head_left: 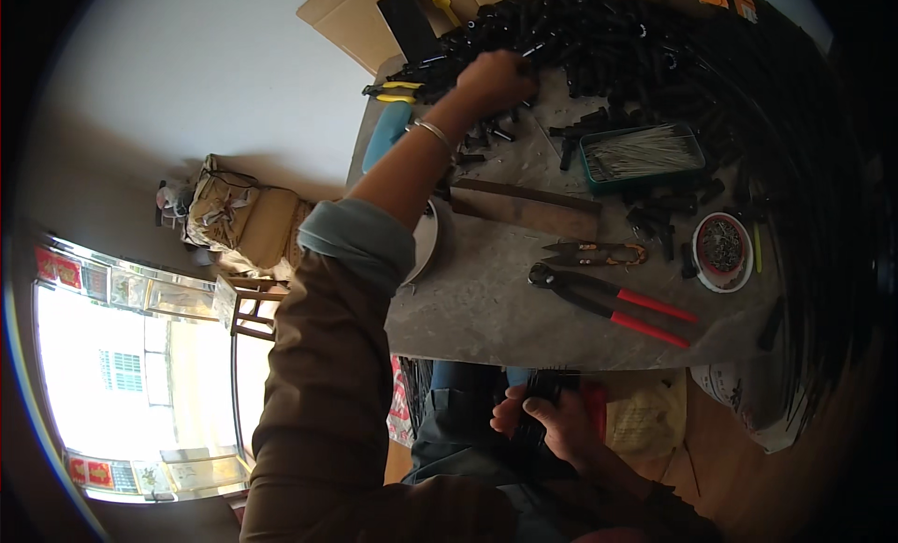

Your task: Assembling umbrella frames by inserting ribs into a central hub and using pliers to secure the components.

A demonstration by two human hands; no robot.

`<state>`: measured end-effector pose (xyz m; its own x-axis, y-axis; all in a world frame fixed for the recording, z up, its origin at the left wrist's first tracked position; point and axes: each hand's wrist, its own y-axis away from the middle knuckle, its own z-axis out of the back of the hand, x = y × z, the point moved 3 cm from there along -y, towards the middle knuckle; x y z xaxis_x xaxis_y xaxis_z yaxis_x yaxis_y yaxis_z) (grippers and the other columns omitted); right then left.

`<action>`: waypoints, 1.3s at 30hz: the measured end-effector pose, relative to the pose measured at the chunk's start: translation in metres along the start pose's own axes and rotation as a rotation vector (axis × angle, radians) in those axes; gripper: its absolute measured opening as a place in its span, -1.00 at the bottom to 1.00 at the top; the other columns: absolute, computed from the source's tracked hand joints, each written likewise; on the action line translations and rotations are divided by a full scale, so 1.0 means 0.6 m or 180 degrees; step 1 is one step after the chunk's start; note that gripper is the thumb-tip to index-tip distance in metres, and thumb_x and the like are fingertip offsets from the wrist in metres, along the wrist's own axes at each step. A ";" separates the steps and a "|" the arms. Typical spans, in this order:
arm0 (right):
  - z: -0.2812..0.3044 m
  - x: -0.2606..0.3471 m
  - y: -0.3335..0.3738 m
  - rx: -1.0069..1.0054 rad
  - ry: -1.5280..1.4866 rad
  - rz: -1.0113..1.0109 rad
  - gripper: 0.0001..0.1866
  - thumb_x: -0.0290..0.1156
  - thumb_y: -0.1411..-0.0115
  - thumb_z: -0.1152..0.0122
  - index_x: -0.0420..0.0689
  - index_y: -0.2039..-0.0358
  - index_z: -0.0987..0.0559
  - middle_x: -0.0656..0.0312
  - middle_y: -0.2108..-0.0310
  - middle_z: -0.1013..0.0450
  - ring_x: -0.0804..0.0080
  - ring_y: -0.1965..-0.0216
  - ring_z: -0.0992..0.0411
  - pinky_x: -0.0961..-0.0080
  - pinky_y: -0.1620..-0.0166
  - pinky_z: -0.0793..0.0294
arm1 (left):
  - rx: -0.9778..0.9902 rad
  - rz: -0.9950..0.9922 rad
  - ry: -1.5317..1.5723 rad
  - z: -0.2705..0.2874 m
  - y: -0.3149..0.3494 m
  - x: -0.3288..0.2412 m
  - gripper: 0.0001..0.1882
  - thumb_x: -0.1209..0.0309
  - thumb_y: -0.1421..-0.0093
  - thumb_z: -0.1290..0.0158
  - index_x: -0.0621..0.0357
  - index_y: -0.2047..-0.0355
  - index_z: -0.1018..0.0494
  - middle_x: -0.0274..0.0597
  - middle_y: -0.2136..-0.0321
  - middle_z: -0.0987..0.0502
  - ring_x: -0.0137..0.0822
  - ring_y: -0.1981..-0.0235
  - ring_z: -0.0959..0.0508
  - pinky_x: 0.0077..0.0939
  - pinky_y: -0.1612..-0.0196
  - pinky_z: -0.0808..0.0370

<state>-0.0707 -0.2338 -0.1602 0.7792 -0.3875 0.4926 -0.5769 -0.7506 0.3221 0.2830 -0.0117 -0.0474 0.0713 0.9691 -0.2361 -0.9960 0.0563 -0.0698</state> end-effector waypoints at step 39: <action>-0.107 -0.070 0.009 0.0217 0.0576 -0.0043 -0.78 -0.38 -0.32 0.09 -0.26 0.13 -0.30 -0.02 0.38 -0.50 0.22 0.39 -0.54 0.40 0.29 -0.55 | -0.0051 0.1104 0.5156 -0.002 0.635 -0.066 -0.66 0.31 -0.27 -0.02 0.28 0.04 -0.38 -0.09 0.31 -0.57 -0.30 0.32 -0.59 -0.43 0.22 -0.56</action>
<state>-0.1223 -0.1871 -0.1273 0.7264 -0.2793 0.6280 -0.5440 -0.7920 0.2771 -0.0993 -0.0289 -0.0655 -0.1505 -0.3061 -0.9400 -0.9757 -0.1075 0.1912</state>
